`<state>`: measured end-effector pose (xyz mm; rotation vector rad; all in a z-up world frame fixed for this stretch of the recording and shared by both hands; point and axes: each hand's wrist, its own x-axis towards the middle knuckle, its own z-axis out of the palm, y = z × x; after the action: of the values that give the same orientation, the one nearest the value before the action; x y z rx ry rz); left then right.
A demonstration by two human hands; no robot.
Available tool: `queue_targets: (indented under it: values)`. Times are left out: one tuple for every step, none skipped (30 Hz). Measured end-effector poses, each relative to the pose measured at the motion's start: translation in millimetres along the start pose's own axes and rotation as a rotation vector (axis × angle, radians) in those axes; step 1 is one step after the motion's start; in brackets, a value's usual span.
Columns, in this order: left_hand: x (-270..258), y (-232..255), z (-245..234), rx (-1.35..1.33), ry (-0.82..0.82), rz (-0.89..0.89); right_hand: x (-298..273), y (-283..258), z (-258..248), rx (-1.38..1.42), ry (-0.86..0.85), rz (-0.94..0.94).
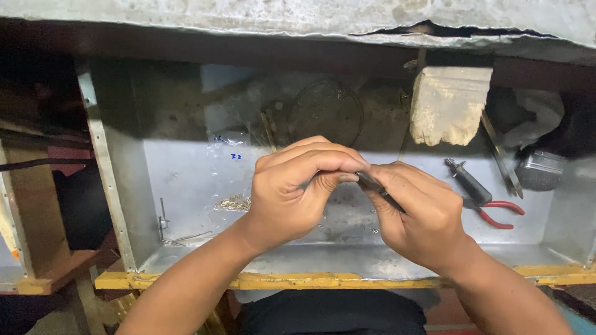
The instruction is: Shaping and bending thin jewelry wire using pliers at a workbench.
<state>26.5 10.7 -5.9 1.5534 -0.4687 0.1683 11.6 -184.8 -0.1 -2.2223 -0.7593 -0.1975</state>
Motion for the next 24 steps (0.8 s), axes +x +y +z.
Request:
queue_targets:
  values:
    - [1.0, 0.0, -0.6, 0.000, 0.000, 0.000, 1.1, -0.5, 0.1, -0.001, 0.000, 0.000]
    - [2.1, 0.1, -1.3, 0.038, -0.005, 0.041, 2.3, -1.1, 0.1, -0.010, 0.005, -0.010]
    - [3.6, 0.0, -2.1, 0.076, -0.009, 0.082, 3.9, -1.4, 0.1, -0.020, 0.010, -0.022]
    - [4.9, 0.4, -3.1, 0.076, -0.010, 0.083, 5.0, -2.0, -0.5, -0.021, 0.011, -0.023]
    - [5.8, 0.8, -4.3, 0.116, -0.025, 0.134, 6.0, -2.7, -0.7, -0.062, 0.009, -0.030]
    - [6.5, 1.0, -5.5, 0.156, -0.040, 0.183, 7.0, -3.4, -0.6, -0.104, 0.006, -0.037]
    - [6.6, 1.2, -5.7, 0.156, -0.040, 0.181, 6.1, -3.0, 0.1, -0.102, 0.005, -0.036]
    - [6.7, 1.4, -5.8, 0.161, -0.039, 0.191, 5.2, -2.5, 0.8, -0.090, 0.013, -0.040]
    - [7.3, 1.4, -5.6, 0.165, -0.038, 0.203, 4.4, -1.8, 0.9, -0.081, 0.021, -0.044]
    - [5.7, 2.2, -4.9, 0.164, -0.038, 0.203, 2.0, -1.0, -0.1, -0.081, 0.021, -0.044]
    - [4.5, 3.0, -4.2, 0.083, -0.042, 0.094, -0.2, -0.1, -1.3, -0.035, -0.001, -0.023]
    - [3.4, 3.9, -3.6, 0.002, -0.047, -0.015, -2.4, 0.7, -2.6, 0.012, -0.022, -0.003]
    - [2.6, 4.4, -2.6, 0.003, -0.047, -0.013, -1.7, -0.5, -3.3, 0.012, -0.021, -0.005]
    - [1.8, 4.8, -1.7, -0.085, -0.039, -0.080, -1.0, -1.6, -3.9, 0.059, -0.028, 0.014]
    - [0.1, 5.4, -0.6, -0.175, -0.031, -0.149, -1.1, -3.2, -4.3, 0.108, -0.036, 0.036]
    - [-1.1, 4.3, 0.1, -0.175, -0.031, -0.151, -2.5, -2.8, -4.0, 0.109, -0.036, 0.037]
    - [-2.0, 3.1, 1.0, -0.206, -0.022, -0.153, -3.7, -2.2, -3.8, 0.117, -0.044, 0.045]
    - [-3.0, 1.9, 1.9, -0.238, -0.013, -0.155, -4.9, -1.6, -3.8, 0.126, -0.052, 0.054]
    - [-3.6, 1.4, 2.2, -0.238, -0.014, -0.155, -4.0, -2.6, -4.2, 0.126, -0.052, 0.055]
    - [-4.0, 1.1, 2.6, -0.244, -0.013, -0.157, -3.2, -3.5, -4.8, 0.141, -0.056, 0.059]
    - [-3.9, 0.5, 2.9, -0.250, -0.013, -0.157, -1.8, -4.2, -5.4, 0.155, -0.059, 0.062]
    - [-3.4, 0.5, 3.1, -0.250, -0.014, -0.156, -2.0, -3.5, -5.2, 0.154, -0.057, 0.062]
    - [-3.5, 0.7, 3.4, -0.239, -0.010, -0.156, -2.6, -3.0, -4.9, 0.147, -0.054, 0.055]
    - [-3.8, 0.9, 3.5, -0.227, -0.006, -0.157, -3.1, -2.6, -4.2, 0.140, -0.050, 0.048]
